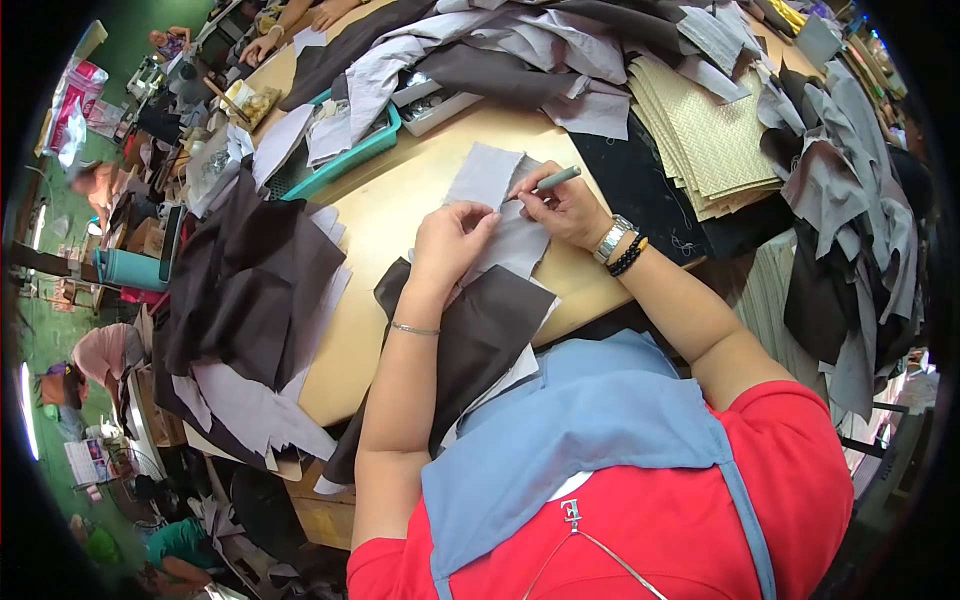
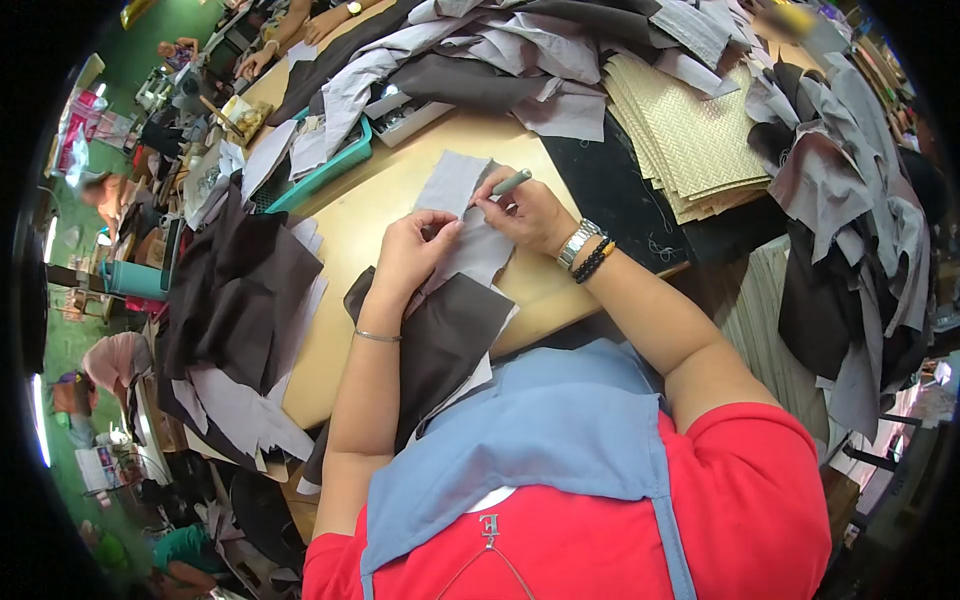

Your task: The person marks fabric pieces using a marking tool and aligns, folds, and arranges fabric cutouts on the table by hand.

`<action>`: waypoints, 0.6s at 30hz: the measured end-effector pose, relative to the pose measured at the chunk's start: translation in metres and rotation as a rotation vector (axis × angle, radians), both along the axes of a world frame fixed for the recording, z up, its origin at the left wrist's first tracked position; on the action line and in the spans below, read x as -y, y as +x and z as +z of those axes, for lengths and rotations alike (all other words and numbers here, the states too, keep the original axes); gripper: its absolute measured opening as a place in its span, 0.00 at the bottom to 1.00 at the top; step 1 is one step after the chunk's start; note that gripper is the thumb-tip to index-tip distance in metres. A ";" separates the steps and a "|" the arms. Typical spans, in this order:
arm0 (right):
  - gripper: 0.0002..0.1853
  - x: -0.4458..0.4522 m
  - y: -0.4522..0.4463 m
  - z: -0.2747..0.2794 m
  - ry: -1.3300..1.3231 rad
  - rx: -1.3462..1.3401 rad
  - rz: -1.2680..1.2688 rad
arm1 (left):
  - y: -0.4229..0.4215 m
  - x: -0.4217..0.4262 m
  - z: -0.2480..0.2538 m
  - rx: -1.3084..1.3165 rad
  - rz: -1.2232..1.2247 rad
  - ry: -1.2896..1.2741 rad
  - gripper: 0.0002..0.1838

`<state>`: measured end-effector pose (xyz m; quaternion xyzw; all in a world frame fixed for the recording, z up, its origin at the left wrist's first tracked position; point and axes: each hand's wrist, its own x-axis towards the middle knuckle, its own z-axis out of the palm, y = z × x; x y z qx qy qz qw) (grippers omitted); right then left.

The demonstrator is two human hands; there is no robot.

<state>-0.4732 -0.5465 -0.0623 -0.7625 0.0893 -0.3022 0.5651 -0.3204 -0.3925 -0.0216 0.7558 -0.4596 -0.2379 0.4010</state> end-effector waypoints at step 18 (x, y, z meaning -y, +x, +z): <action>0.05 -0.005 0.003 0.007 -0.178 0.026 -0.099 | -0.006 0.001 0.002 0.038 0.052 0.048 0.13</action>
